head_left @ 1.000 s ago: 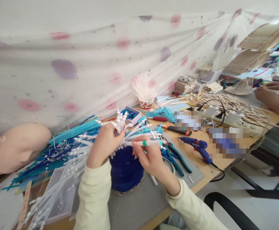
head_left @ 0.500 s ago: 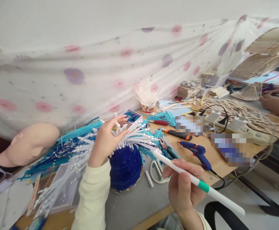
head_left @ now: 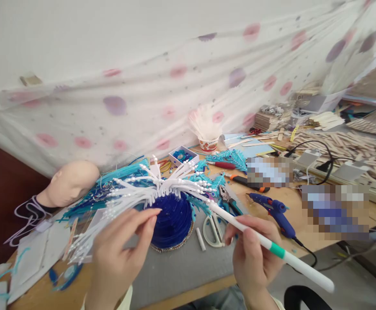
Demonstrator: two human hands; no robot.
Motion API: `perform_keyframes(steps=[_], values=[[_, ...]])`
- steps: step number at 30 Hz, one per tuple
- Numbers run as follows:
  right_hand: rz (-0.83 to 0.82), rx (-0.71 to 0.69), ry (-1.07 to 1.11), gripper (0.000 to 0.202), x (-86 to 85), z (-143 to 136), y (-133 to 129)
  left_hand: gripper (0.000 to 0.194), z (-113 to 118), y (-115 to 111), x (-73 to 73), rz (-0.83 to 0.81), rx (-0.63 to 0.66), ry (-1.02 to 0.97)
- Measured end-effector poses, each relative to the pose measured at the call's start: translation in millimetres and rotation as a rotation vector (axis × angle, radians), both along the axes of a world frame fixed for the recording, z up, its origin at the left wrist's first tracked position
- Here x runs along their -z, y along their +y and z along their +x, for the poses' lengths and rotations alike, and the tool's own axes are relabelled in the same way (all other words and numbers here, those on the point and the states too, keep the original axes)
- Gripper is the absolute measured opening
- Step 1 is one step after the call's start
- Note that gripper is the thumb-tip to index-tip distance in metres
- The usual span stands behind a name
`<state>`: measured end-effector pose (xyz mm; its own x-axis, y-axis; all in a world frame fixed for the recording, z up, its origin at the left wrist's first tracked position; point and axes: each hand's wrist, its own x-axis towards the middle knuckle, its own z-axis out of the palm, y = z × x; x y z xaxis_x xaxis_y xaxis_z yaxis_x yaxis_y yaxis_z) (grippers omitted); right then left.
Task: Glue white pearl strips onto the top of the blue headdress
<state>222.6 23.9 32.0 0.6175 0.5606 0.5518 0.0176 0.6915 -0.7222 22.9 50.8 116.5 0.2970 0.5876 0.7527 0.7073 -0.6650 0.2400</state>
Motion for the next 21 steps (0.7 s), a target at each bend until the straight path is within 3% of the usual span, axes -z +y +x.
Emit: perform_keyframes(steps=[6,10,13,17,21], values=[[-0.342,-0.415,-0.192,0.018,-14.2,-14.0,31.2,0.028,-2.9,5.3,66.0,0.056,-0.035,0.149],[-0.405,-0.399,-0.375,0.028,-15.4,-26.4,57.4,0.038,0.0,2.5,95.6,0.064,-0.057,0.127],[-0.390,-0.286,-0.511,0.033,-12.9,-32.2,67.7,0.040,-0.6,1.2,103.6,0.053,-0.045,0.067],[-0.367,-0.146,-0.726,0.037,-18.3,-36.0,72.4,0.041,-2.6,8.8,104.1,0.029,-0.028,-0.052],[-0.331,-0.191,-0.871,0.037,-28.4,-31.2,76.2,0.041,-4.1,17.2,105.2,0.005,-0.007,-0.133]])
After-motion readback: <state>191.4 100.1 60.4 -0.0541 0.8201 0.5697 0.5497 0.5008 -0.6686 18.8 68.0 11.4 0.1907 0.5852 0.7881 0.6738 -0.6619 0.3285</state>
